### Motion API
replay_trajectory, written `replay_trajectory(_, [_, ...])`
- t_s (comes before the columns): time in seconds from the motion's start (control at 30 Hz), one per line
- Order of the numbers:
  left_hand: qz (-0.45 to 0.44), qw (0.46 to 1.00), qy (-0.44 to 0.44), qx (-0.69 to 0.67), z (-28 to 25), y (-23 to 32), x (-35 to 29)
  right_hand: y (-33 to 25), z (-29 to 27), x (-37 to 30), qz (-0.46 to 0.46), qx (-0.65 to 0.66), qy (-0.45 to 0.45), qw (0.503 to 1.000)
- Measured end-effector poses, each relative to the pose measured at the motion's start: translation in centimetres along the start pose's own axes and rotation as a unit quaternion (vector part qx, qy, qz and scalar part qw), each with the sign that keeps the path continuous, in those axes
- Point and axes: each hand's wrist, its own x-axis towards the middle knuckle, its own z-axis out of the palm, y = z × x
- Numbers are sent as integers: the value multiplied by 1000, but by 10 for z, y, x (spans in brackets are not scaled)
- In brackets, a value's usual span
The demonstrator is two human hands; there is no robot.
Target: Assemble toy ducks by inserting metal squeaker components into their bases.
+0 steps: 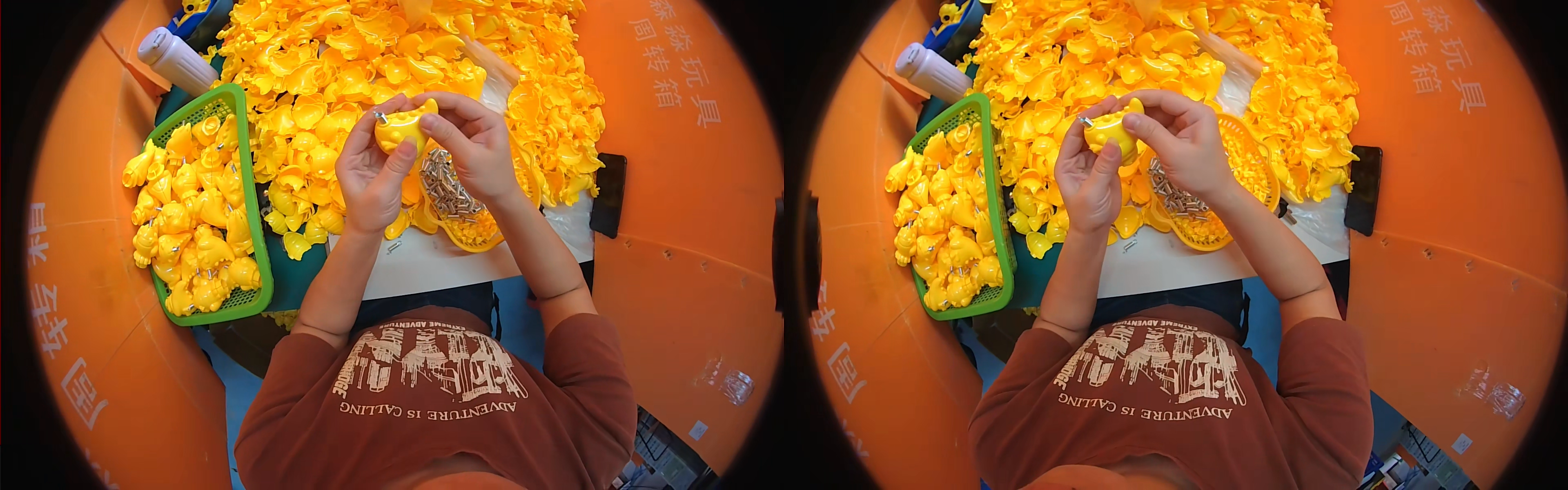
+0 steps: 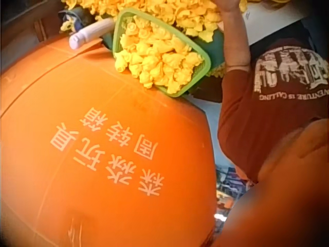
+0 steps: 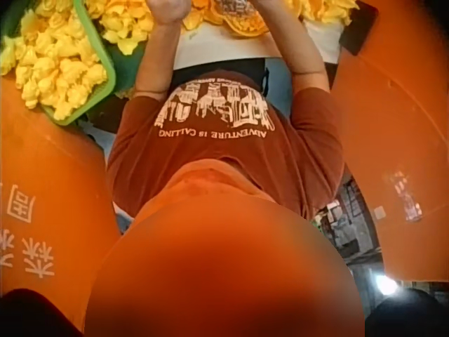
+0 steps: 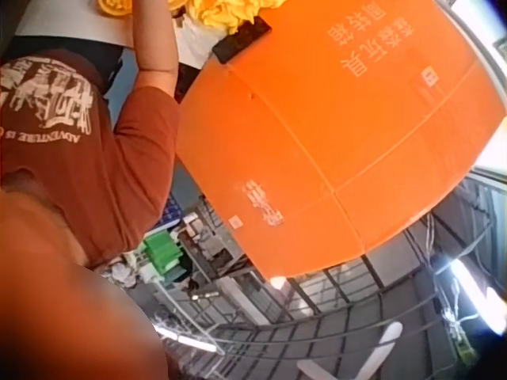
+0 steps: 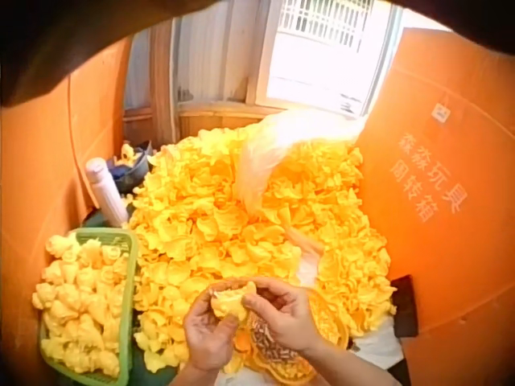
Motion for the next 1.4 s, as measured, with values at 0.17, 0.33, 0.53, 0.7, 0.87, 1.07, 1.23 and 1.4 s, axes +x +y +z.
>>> replay_trajectory(0.17, [-64, 983, 98, -141, -6, -3, 5, 17, 13, -10, 29, -24, -23, 999])
replay_trajectory(0.33, [-97, 975, 90, -177, -14, -1, 2, 12, 9, -16, 77, -40, -53, 995])
replay_trajectory(0.53, [-107, 974, 135, -145, -12, -3, 2, 12, 10, -13, 116, -18, -25, 993])
replay_trajectory(0.7, [-116, 971, 135, -162, -5, -6, -1, 15, 17, -25, 72, -75, 82, 991])
replay_trajectory(0.87, [-127, 969, 149, -149, -17, -12, 2, 28, 10, -18, 91, -101, 81, 987])
replay_trajectory(1.07, [143, 955, 254, -54, -86, 39, 44, 13, -84, 40, -141, -509, 119, 841])
replay_trajectory(1.23, [151, 925, 315, -149, -116, 93, 52, 11, -107, 64, -66, -619, 86, 778])
replay_trajectory(1.4, [-52, 983, 159, -78, -52, 16, 38, 3, -102, 62, -32, -714, 69, 696])
